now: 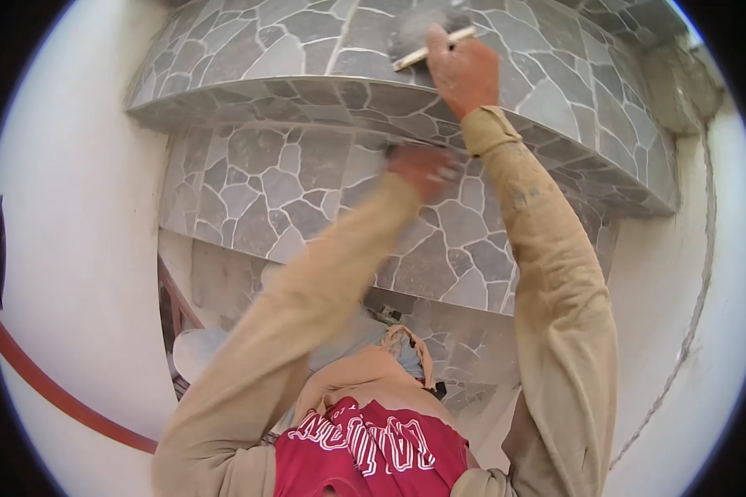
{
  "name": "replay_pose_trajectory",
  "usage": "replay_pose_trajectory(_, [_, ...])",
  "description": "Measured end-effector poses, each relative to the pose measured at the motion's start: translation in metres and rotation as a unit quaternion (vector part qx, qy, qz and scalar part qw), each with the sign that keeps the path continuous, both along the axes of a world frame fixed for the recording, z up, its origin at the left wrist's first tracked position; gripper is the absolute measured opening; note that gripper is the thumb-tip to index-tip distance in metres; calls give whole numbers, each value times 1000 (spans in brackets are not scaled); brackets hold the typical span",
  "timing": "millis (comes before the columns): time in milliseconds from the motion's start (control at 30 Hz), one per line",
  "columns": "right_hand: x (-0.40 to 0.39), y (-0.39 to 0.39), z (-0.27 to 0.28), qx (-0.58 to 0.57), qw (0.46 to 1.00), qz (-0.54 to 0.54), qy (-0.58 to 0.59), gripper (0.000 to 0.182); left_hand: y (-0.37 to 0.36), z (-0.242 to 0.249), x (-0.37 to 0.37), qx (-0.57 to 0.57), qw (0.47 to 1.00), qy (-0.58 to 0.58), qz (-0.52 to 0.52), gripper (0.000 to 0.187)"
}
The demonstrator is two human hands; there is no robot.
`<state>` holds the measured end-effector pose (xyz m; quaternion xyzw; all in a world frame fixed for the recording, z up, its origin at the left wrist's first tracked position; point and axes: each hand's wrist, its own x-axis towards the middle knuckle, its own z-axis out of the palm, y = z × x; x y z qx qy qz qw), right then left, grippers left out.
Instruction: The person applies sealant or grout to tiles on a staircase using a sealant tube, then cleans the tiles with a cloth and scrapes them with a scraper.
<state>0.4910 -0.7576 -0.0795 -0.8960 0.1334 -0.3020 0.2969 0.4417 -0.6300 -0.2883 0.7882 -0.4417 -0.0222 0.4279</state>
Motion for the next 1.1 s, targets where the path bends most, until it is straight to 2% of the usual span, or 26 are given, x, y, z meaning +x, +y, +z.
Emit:
replay_pose_trajectory(33, [1, 0, -2, 0, 1000, -6, 13, 60, 47, -8, 21, -2, 996, -57, 70, 28])
replay_pose_trajectory(67, [-1, 2, 0, 19, 999, -15, 26, 59, 103, -17, 56, 36, 991, -114, 60, 31])
replay_pose_trajectory(100, [0, 6, 4, 36, 998, -22, 38, 58, 154, -7, 68, 137, 957, -206, 155, 32])
replay_pose_trajectory(133, [-1, 9, 7, 55, 997, -15, 46, 56, 193, 16, 79, 174, 956, -86, 221, 35])
replay_pose_trajectory(200, [-5, 11, 10, 106, 994, 17, 36, 52, 252, 24, 92, 189, 920, -12, 343, 46])
replay_pose_trajectory(233, [-10, 13, 15, 89, 995, -6, 51, 49, 272, 1, 101, 304, 874, 9, 379, 53])
replay_pose_trajectory(300, [-11, 11, 11, 88, 996, -13, 11, 45, 233, -3, 64, 333, 882, -73, 325, 62])
replay_pose_trajectory(367, [-12, 11, 11, 98, 995, -18, -13, 46, 160, -16, 21, 307, 910, -154, 233, 67])
replay_pose_trajectory(433, [-14, 11, 12, 97, 994, -31, -33, 48, 53, 18, -27, 299, 918, -185, 184, 66])
replay_pose_trajectory(467, [-14, 10, 14, 113, 993, -23, -30, 41, 8, 7, -39, 188, 975, -96, 69, 52])
replay_pose_trajectory(500, [-16, 9, 17, 126, 992, -10, -24, 35, -34, -6, -51, 71, 996, -2, -46, 40])
replay_pose_trajectory(533, [-15, 8, 17, 121, 992, -8, -25, 35, -87, -5, -60, 44, 957, 233, -165, 36])
replay_pose_trajectory(633, [-7, 11, 10, 130, 991, -9, -38, 37, -179, 31, -125, 89, 957, 23, -275, 41])
replay_pose_trajectory(667, [-5, 10, 8, 130, 990, -10, -48, 39, -193, 12, -142, 22, 961, -151, -232, 44])
replay_pose_trajectory(733, [-7, 8, 12, 111, 993, -6, -31, 39, -211, 29, -137, 170, 952, -93, -236, 49])
replay_pose_trajectory(767, [-7, 8, 11, 116, 993, -8, -31, 39, -211, 30, -125, 207, 951, -136, -186, 51])
replay_pose_trajectory(800, [-9, 8, 13, 120, 992, -8, -30, 40, -204, 27, -111, 211, 949, -135, -190, 51])
replay_pose_trajectory(867, [-15, 6, 14, 123, 992, -11, -30, 41, -165, 24, -75, 147, 969, 32, -194, 49])
replay_pose_trajectory(933, [-13, 7, 15, 117, 993, -1, -30, 45, -92, 27, -42, 165, 973, 18, -157, 51])
replay_pose_trajectory(967, [-12, 8, 11, 114, 993, 12, -27, 48, -50, -13, -15, 158, 981, -81, -79, 48])
replay_pose_trajectory(1033, [-8, 10, 12, 126, 992, -6, 11, 52, 56, 20, 37, 246, 969, -26, 6, 41])
replay_pose_trajectory(1067, [-8, 9, 16, 102, 994, -13, 39, 50, 122, -6, 72, 170, 978, -77, 95, 37])
replay_pose_trajectory(1100, [-9, 10, 19, 75, 994, -20, 71, 49, 177, 22, 79, 178, 956, -37, 232, 31])
